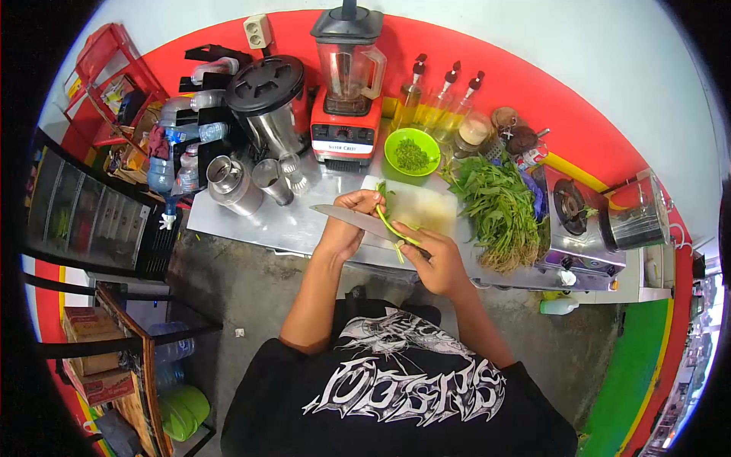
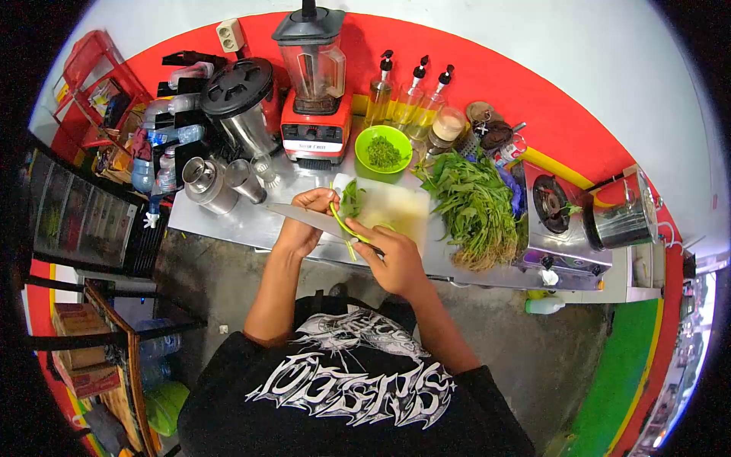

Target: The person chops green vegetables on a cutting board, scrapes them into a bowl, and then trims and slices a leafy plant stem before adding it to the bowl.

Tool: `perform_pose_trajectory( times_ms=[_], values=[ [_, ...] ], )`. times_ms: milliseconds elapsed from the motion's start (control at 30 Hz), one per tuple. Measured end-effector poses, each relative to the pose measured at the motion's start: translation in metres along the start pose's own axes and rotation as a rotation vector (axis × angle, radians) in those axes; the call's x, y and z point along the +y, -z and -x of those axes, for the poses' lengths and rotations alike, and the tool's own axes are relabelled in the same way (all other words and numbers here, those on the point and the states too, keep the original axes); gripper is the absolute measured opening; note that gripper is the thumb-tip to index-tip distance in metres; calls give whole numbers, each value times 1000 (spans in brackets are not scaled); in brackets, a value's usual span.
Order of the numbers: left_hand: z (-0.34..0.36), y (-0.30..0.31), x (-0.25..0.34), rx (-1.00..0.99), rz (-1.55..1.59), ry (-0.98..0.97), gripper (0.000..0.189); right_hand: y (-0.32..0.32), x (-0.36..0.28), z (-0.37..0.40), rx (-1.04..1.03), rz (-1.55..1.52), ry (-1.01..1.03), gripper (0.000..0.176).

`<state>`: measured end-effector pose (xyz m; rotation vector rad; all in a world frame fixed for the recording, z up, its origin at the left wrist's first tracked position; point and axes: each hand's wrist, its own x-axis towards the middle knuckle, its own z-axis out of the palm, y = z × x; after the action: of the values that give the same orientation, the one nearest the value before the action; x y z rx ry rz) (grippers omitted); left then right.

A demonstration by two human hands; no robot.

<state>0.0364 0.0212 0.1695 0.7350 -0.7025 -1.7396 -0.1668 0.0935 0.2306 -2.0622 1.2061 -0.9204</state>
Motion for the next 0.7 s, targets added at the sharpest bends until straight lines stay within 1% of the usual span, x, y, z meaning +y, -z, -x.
perform_pose_trajectory(
  times_ms=[67,167,200,233,300,333,467,500,533,567,633,667,700],
  values=[
    [2,-4,-2,-8,-35,34,12,2,-2,-1,-33,29,-91,44],
    [6,-17,-5,30,38,72,10,3,1,-3,1,-6,-59,44],
    [3,-15,-6,18,24,73,12,6,-2,-5,-29,32,-91,43],
    [3,-15,-5,35,-30,99,13,6,-2,-5,-25,33,-91,43],
    [0,-11,-4,-5,-65,106,16,7,1,-4,1,51,-71,43],
    [0,-12,-4,-7,-67,107,16,5,8,-4,-1,-35,-52,43],
    [1,-16,3,-28,-31,143,18,3,7,-3,13,-87,-84,44],
    [0,-16,4,-43,-35,153,18,-2,11,-2,43,-169,-72,45],
    [0,-15,3,-42,-34,153,18,-4,13,-2,74,-251,-60,46],
    [-2,-14,1,-38,-38,128,15,-4,14,-3,73,-250,-59,46],
    [-5,-11,-3,-29,-46,81,10,-2,10,-6,70,-165,-4,47],
    [-6,-10,-4,-30,-46,82,10,3,3,-5,20,-141,-88,47],
    [-7,-10,-5,-34,-44,78,9,4,3,-6,21,-141,-89,47]
  ],
)
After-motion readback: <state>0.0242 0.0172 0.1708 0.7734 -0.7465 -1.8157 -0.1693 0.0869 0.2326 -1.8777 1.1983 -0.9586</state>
